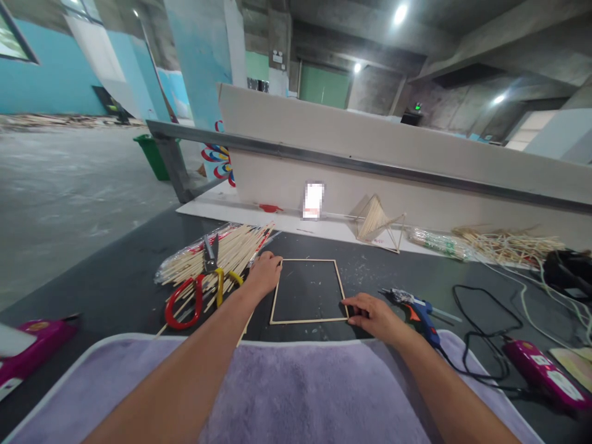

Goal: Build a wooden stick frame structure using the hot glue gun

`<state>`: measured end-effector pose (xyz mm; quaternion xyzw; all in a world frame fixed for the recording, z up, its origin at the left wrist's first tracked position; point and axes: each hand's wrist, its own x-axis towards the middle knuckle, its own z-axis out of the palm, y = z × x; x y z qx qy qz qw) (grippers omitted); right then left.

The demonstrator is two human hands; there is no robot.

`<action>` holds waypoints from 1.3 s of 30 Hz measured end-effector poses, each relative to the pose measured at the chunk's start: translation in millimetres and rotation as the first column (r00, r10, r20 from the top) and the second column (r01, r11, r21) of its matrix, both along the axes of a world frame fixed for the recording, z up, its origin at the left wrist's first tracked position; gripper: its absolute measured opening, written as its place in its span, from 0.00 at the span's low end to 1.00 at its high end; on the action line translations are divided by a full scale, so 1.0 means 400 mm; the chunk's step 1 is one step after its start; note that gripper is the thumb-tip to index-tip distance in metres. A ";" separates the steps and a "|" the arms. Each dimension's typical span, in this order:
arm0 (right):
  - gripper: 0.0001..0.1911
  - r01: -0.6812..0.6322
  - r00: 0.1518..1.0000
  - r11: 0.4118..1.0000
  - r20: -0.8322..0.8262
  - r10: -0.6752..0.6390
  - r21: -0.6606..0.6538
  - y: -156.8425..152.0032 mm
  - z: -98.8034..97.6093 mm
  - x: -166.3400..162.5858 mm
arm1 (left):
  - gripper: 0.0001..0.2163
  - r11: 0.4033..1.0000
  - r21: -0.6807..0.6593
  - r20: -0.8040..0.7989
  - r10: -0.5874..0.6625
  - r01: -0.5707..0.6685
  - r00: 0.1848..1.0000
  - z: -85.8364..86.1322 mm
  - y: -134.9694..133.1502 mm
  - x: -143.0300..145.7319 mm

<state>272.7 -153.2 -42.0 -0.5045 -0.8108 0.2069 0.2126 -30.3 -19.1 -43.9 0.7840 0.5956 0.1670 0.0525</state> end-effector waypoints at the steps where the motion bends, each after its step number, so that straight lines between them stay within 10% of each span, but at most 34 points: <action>1: 0.19 0.004 1.000 1.000 0.002 -0.004 -0.001 0.000 0.000 0.000 | 0.15 1.000 -0.002 -0.002 0.002 -0.002 1.000 0.000 0.000 0.000; 39: 0.17 0.092 0.995 0.996 -0.022 -0.093 -0.021 0.006 -0.009 -0.008 | 0.15 0.999 0.043 -0.006 -0.008 0.009 1.000 -0.015 0.012 -0.001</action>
